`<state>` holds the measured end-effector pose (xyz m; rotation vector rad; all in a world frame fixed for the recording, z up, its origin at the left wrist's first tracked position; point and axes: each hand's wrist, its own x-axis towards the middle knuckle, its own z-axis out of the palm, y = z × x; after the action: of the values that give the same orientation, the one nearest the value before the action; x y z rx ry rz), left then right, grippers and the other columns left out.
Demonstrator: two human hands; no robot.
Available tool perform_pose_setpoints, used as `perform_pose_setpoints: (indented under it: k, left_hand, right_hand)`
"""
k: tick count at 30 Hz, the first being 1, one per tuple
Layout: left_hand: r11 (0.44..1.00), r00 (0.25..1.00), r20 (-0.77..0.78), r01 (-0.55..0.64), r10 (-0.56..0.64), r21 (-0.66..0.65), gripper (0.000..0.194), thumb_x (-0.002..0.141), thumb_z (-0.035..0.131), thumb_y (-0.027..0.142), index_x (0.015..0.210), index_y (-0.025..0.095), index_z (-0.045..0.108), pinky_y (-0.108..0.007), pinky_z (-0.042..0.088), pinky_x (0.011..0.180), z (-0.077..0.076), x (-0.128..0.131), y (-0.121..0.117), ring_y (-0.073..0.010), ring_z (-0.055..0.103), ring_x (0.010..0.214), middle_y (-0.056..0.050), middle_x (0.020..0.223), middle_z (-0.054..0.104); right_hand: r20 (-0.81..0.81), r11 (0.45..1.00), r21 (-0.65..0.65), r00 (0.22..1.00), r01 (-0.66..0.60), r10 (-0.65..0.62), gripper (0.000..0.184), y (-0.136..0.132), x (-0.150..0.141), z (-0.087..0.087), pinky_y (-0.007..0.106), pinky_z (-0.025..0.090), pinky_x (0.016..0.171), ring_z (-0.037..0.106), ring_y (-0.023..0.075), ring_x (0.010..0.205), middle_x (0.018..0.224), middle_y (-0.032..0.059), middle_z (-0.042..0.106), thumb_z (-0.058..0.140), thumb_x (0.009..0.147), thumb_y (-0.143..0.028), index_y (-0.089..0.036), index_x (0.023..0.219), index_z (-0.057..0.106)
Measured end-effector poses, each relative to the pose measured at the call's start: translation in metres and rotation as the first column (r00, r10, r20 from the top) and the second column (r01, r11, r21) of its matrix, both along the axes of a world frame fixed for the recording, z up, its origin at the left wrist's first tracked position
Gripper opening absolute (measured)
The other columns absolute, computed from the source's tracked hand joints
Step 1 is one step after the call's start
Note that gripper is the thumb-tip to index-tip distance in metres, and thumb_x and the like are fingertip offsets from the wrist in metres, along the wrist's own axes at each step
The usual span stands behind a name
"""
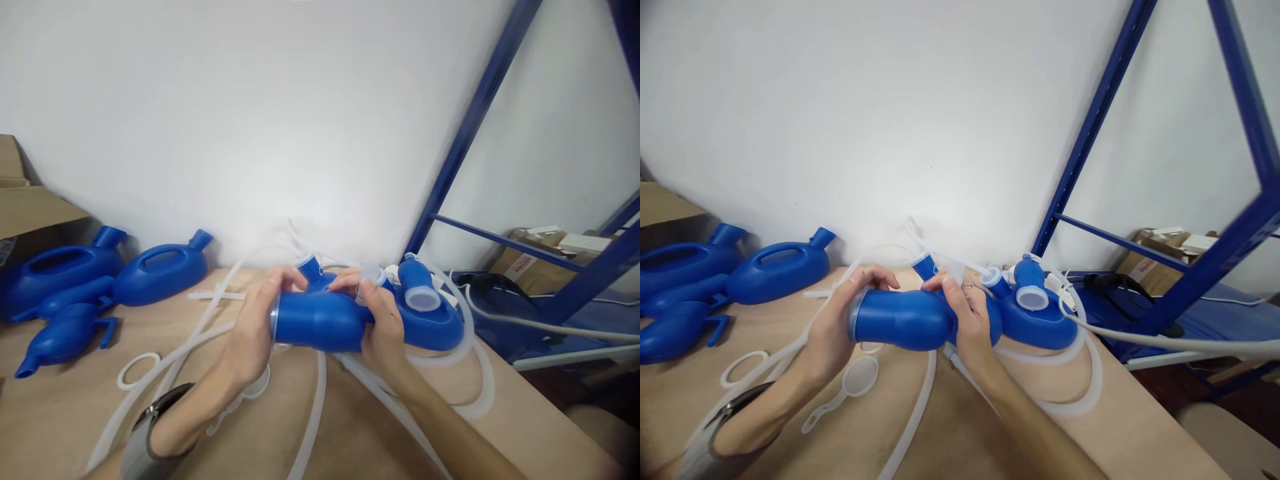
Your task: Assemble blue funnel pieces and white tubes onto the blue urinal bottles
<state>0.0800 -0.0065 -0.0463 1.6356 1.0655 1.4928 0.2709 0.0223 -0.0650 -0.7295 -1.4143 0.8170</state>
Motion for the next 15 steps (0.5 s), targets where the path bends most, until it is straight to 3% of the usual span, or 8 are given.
perform_pose_setpoints:
  k: [2, 4, 9, 15]
  left_hand:
    - [0.998, 0.987, 0.159, 0.041, -0.032, -0.052, 0.061, 0.102, 0.025, 0.065, 0.094, 0.023, 0.068, -0.035, 0.049, 0.08, -0.009, 0.009, -0.002, -0.0244, 0.058, 0.089, -0.004, 0.088, 0.059]
    - [0.995, 0.976, 0.21, 0.08, -0.066, -0.057, 0.069, 0.1, 0.02, 0.071, 0.104, 0.023, 0.069, -0.038, 0.052, 0.087, -0.012, 0.01, -0.005, -0.0274, 0.06, 0.097, -0.006, 0.094, 0.061]
    - [0.993, 0.988, 0.122, 0.086, -0.096, 0.083, 0.072, 0.096, 0.024, 0.078, 0.125, 0.026, 0.066, -0.05, 0.047, 0.106, -0.009, 0.006, -0.011, -0.035, 0.058, 0.119, -0.011, 0.112, 0.067]
    - [0.978, 0.996, 0.049, 0.06, -0.071, 0.201, 0.073, 0.094, 0.028, 0.077, 0.14, 0.025, 0.054, -0.047, 0.055, 0.091, -0.022, 0.01, -0.011, -0.0338, 0.064, 0.113, -0.013, 0.122, 0.068]
  right_hand:
    - [-0.052, 0.999, -0.012, 0.998, -0.042, 0.041, 0.041, -0.004, -0.007, -0.002, 0.037, 0.047, 0.1, 0.067, 0.0252, 0.1, 0.089, 0.0051, 0.076, 0.059, 0.097, -0.051, -0.023, 0.074, 0.079]
    - [-0.085, 0.997, -0.047, 0.994, -0.066, 0.061, 0.033, -0.006, -0.011, -0.005, 0.039, 0.048, 0.101, 0.07, 0.0257, 0.099, 0.091, 0.0047, 0.079, 0.064, 0.095, -0.043, -0.023, 0.075, 0.081]
    - [-0.112, 0.986, -0.156, 0.993, -0.059, 0.041, 0.026, -0.014, -0.013, -0.002, 0.044, 0.053, 0.1, 0.075, 0.0285, 0.096, 0.091, 0.0059, 0.083, 0.068, 0.091, -0.04, -0.023, 0.08, 0.084]
    - [-0.045, 0.988, -0.128, 0.994, 0.09, -0.096, 0.028, -0.024, -0.013, 0.009, 0.045, 0.057, 0.096, 0.076, 0.0289, 0.091, 0.087, 0.0073, 0.083, 0.067, 0.09, -0.039, -0.022, 0.076, 0.084]
